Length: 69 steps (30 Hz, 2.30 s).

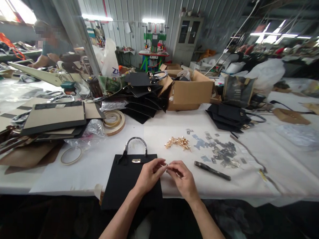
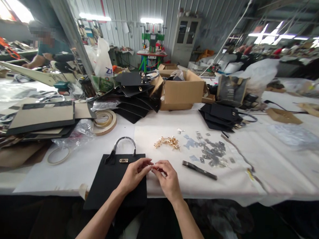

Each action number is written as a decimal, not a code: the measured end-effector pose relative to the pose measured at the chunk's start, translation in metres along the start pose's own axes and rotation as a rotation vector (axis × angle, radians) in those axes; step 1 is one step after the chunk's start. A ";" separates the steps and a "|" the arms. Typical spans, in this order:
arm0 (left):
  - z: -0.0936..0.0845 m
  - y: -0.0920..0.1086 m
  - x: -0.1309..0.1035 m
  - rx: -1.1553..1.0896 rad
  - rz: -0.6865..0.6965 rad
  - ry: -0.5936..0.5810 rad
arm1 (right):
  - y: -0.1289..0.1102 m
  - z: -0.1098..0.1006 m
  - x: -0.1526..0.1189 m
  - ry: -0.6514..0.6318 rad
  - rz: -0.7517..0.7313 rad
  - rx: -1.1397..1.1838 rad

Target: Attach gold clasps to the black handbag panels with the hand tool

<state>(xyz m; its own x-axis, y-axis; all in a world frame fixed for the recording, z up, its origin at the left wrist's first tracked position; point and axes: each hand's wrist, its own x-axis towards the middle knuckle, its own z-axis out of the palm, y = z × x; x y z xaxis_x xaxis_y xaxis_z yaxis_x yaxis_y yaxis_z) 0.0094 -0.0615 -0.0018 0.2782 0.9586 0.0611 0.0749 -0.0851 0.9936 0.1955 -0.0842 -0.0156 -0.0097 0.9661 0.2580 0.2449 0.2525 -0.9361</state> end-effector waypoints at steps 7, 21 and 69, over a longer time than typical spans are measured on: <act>0.009 -0.004 0.004 -0.264 -0.019 -0.044 | 0.009 0.011 0.008 0.121 0.134 0.233; 0.007 -0.006 0.001 -0.281 0.003 -0.046 | 0.019 0.009 0.003 0.065 0.134 0.270; -0.053 0.005 -0.047 0.840 0.074 0.419 | 0.034 0.004 0.003 0.233 0.271 0.100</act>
<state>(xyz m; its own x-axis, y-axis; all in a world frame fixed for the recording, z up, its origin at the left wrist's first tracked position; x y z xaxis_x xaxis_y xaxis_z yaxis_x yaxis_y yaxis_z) -0.0537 -0.0926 0.0056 -0.0455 0.9487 0.3129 0.7821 -0.1610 0.6020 0.1997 -0.0725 -0.0475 0.2662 0.9633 0.0341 0.1124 0.0041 -0.9937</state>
